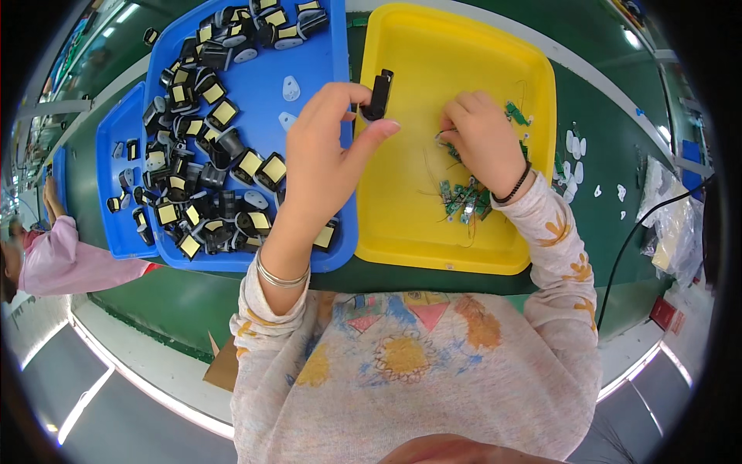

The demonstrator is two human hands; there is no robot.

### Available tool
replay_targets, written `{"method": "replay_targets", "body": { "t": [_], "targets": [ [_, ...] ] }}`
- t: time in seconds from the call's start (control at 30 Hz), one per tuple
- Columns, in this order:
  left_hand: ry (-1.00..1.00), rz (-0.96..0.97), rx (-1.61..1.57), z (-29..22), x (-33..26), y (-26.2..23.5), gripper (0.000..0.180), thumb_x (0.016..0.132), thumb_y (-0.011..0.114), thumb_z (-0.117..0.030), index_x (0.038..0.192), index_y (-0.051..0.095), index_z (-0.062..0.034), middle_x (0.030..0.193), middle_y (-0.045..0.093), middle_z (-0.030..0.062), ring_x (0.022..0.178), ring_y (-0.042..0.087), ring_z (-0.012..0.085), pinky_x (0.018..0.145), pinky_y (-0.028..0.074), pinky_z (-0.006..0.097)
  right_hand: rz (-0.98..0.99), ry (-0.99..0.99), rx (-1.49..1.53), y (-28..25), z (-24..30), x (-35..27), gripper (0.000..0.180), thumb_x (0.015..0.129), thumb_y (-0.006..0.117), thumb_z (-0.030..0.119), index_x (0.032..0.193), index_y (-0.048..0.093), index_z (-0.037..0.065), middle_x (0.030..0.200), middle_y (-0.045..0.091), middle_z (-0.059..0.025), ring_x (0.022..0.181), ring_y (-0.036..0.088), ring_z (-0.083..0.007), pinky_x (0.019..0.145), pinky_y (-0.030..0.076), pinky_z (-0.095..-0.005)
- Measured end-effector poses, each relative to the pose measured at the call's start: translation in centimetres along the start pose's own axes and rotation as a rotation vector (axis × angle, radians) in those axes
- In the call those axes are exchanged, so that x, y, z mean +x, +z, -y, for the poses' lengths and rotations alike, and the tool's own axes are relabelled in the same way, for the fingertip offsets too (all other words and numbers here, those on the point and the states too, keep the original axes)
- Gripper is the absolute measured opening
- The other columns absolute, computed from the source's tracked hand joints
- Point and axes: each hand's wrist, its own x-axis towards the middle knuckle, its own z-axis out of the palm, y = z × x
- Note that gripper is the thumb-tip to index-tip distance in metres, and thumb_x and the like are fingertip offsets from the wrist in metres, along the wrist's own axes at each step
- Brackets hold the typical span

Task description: The person inserts small green circuit boards into black plastic housings. They pick up a housing from a blue bin and a circuit board from a yellow tray, then fit the board into the housing by hand. The person repeats this process continuously, placing the assembled units back into the blue bin.

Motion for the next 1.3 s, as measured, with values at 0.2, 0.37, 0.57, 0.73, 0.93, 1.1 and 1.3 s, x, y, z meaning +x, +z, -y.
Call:
{"method": "replay_targets", "body": {
  "t": [0.2, 0.37, 0.57, 0.73, 0.93, 1.1, 1.3],
  "targets": [
    [-0.177, -0.03, -0.379, -0.6, -0.2, 0.8, 0.016, 0.073, 0.065, -0.008, 0.082, 0.053, -0.0008, 0.08, 0.057, 0.0044, 0.075, 0.055, 0.0126, 0.066, 0.045, 0.025, -0.196, -0.033, 0.13, -0.9, 1.3, 0.1, 0.016, 0.069, 0.062, 0.012, 0.078, 0.049, 0.007, 0.068, 0.053, -0.0064, 0.065, 0.051, -0.0249, 0.061, 0.04, -0.0341],
    [-0.216, 0.007, -0.658, -0.4, -0.9, 1.0, 0.015, 0.076, 0.063, -0.006, 0.086, 0.053, -0.0011, 0.086, 0.056, 0.0027, 0.081, 0.053, 0.0094, 0.071, 0.042, 0.023, -0.067, 0.318, 1.274, -5.2, 5.2, 0.2, 0.014, 0.079, 0.057, 0.005, 0.091, 0.052, 0.001, 0.072, 0.06, -0.0071, 0.062, 0.057, -0.0136, 0.057, 0.047, -0.0258],
    [-0.388, 0.072, -0.86, -1.4, -1.2, 1.8, 0.016, 0.081, 0.055, -0.005, 0.096, 0.053, 0.0027, 0.092, 0.056, 0.0058, 0.085, 0.052, 0.0106, 0.078, 0.041, 0.025, -0.109, 0.47, 1.816, -3.9, 5.5, 1.2, 0.017, 0.083, 0.052, 0.003, 0.099, 0.051, -0.002, 0.087, 0.06, -0.01, 0.073, 0.058, -0.0131, 0.064, 0.051, -0.0235],
    [-0.414, 0.085, -0.905, -1.6, -1.2, 2.0, 0.021, 0.08, 0.057, -0.001, 0.099, 0.052, 0.0033, 0.096, 0.056, 0.0066, 0.092, 0.053, 0.0125, 0.081, 0.043, 0.026, -0.267, 0.373, 1.683, -3.0, 5.1, 0.8, 0.016, 0.08, 0.055, 0.0, 0.096, 0.054, -0.002, 0.088, 0.058, -0.0095, 0.075, 0.057, -0.0134, 0.066, 0.05, -0.0234],
    [-0.372, 0.037, -0.956, -1.0, -1.4, 2.2, 0.022, 0.073, 0.061, 0.005, 0.093, 0.052, 0.0014, 0.096, 0.054, 0.0065, 0.092, 0.054, 0.0141, 0.08, 0.046, 0.027, -0.508, 0.014, 0.761, -3.2, 4.3, 0.4, 0.016, 0.065, 0.066, -0.004, 0.08, 0.063, 0.002, 0.072, 0.055, -0.006, 0.064, 0.055, -0.0135, 0.054, 0.045, -0.022],
    [-0.302, 0.039, -0.955, -1.2, -1.5, 2.4, 0.024, 0.071, 0.063, 0.006, 0.092, 0.051, 0.0013, 0.095, 0.053, 0.0069, 0.091, 0.054, 0.0142, 0.079, 0.046, 0.027, -0.577, -0.105, 0.533, -3.2, 4.0, 0.6, 0.018, 0.06, 0.069, -0.003, 0.076, 0.063, 0.003, 0.067, 0.054, -0.0054, 0.056, 0.053, -0.0155, 0.047, 0.041, -0.0234],
    [-0.292, 0.044, -0.904, -1.3, -1.5, 2.5, 0.024, 0.072, 0.063, 0.004, 0.093, 0.051, 0.0006, 0.096, 0.053, 0.0068, 0.091, 0.053, 0.0145, 0.08, 0.045, 0.028, -0.569, -0.107, 0.539, -3.1, 3.8, 0.5, 0.015, 0.06, 0.068, -0.002, 0.073, 0.061, 0.002, 0.066, 0.053, -0.0055, 0.053, 0.053, -0.0152, 0.045, 0.041, -0.0235]
  ]
}}
